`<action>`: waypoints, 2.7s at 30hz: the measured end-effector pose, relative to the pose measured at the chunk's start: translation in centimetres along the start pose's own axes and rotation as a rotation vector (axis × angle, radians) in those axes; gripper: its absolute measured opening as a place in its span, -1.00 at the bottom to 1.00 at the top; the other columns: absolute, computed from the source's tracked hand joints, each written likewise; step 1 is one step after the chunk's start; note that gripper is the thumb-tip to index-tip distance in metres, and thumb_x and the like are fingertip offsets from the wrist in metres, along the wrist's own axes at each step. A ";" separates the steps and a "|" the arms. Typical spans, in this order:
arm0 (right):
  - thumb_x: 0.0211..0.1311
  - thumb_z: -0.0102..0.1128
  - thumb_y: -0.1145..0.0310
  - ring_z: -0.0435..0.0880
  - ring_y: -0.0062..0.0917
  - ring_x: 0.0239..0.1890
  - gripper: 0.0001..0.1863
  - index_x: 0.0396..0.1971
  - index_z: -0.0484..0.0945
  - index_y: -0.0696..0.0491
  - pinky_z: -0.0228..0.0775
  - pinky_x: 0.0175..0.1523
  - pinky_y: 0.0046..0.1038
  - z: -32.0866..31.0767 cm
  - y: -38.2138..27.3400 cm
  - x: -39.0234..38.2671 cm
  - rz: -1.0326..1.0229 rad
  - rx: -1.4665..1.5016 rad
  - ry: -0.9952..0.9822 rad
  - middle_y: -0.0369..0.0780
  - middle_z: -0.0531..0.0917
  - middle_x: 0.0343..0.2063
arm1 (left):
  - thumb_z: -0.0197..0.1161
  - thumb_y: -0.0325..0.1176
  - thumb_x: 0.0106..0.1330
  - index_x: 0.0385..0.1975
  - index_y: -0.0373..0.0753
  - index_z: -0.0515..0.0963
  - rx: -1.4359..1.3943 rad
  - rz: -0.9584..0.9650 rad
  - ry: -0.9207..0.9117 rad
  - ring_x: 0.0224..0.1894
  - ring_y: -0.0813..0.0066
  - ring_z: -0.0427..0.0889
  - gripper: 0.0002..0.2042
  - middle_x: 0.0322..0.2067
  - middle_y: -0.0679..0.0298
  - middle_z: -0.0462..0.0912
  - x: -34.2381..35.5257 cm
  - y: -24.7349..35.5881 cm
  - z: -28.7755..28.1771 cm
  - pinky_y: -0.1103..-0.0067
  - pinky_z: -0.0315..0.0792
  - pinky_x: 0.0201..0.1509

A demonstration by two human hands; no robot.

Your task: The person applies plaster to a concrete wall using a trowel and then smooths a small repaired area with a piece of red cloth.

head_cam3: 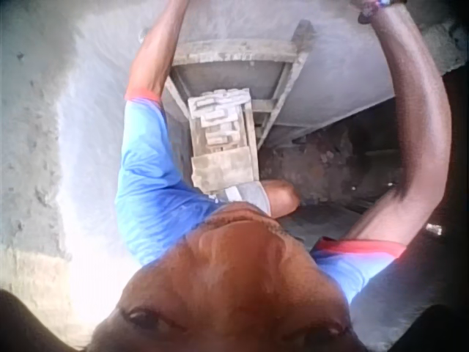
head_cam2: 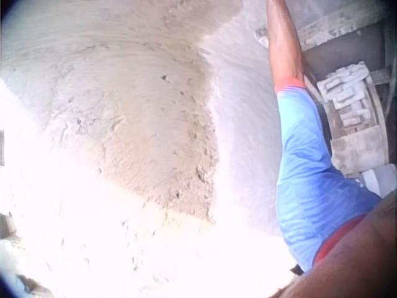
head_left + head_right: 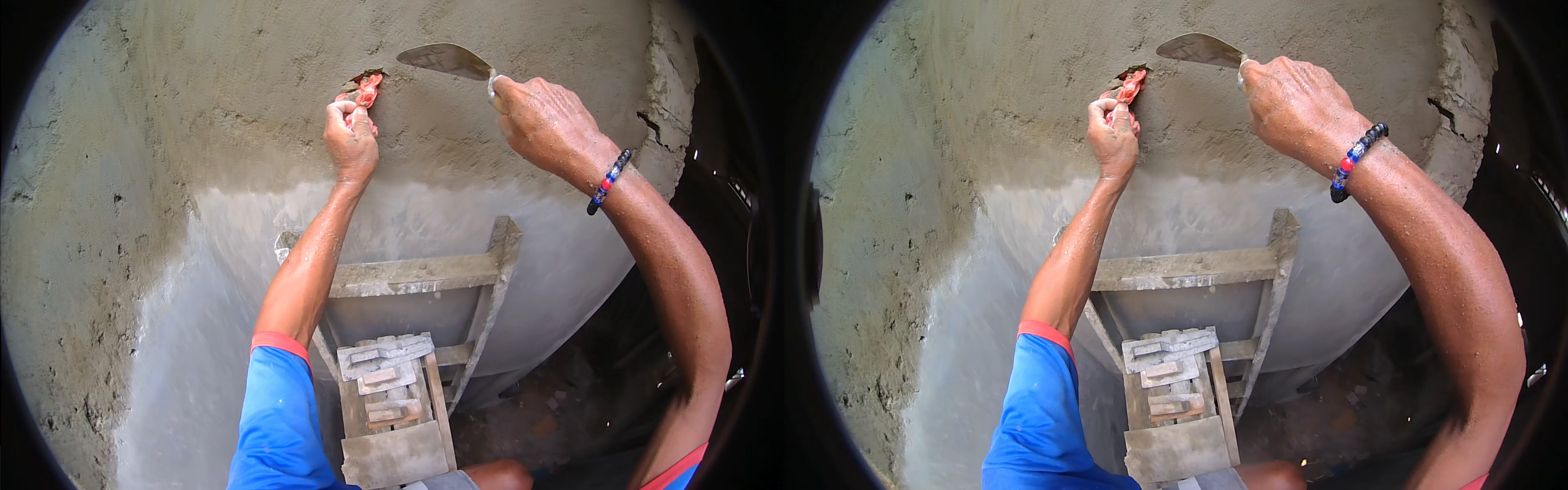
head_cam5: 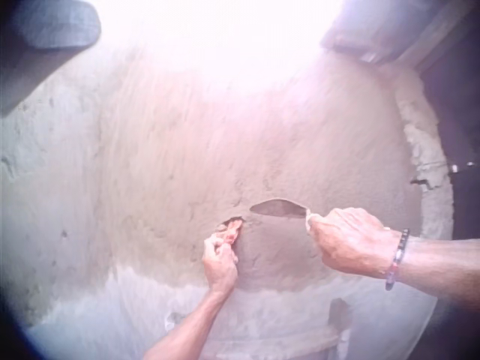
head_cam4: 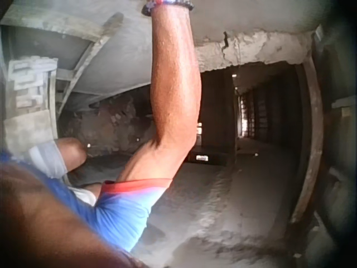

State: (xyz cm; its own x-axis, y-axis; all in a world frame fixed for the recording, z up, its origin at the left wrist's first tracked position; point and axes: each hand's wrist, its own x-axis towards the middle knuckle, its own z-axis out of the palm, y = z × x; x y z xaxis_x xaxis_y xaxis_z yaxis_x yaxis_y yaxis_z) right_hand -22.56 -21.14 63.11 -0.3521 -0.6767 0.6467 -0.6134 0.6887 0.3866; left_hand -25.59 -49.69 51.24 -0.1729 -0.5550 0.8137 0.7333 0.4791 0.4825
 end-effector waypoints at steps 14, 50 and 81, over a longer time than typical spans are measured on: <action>0.27 0.14 0.31 0.65 -0.31 -0.34 -0.78 -0.30 0.46 0.19 0.44 -0.20 -0.22 1.0 1.2 -5.9 0.297 0.636 -0.395 -0.09 0.60 -0.45 | 0.17 -0.45 0.39 -0.31 -0.31 0.45 0.640 0.386 0.176 -0.28 0.22 0.54 -0.91 -0.25 0.06 0.52 6.9 4.7 0.1 0.38 0.45 -0.16; 0.19 0.09 0.33 0.67 -0.09 -0.06 -0.64 -0.08 0.47 0.25 0.46 0.05 -0.15 2.4 -2.3 -7.4 0.302 0.888 -0.430 0.10 0.65 -0.18 | 0.33 -0.55 0.11 -0.27 -0.24 0.53 0.934 0.894 -0.379 -0.01 0.11 0.47 -0.80 -0.07 0.18 0.55 3.6 2.5 -3.2 0.33 0.42 0.04; 0.21 0.12 0.32 0.68 -0.06 -0.13 -0.68 -0.16 0.47 0.26 0.44 -0.01 -0.12 2.9 -0.9 -11.1 0.365 0.823 -0.454 0.11 0.65 -0.24 | 0.30 -0.51 0.10 -0.31 -0.28 0.44 0.789 0.767 -0.275 0.04 -0.04 0.42 -0.80 -0.07 -0.02 0.47 -1.8 1.3 -4.5 0.18 0.28 0.16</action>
State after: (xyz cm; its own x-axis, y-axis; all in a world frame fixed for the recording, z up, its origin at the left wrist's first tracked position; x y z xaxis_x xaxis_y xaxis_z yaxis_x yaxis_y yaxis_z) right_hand -20.13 -14.99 53.70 -0.7465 -0.6138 0.2571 -0.6516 0.5956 -0.4698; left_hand -21.37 -51.18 48.94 -0.0665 0.1909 0.9793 0.1056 0.9774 -0.1834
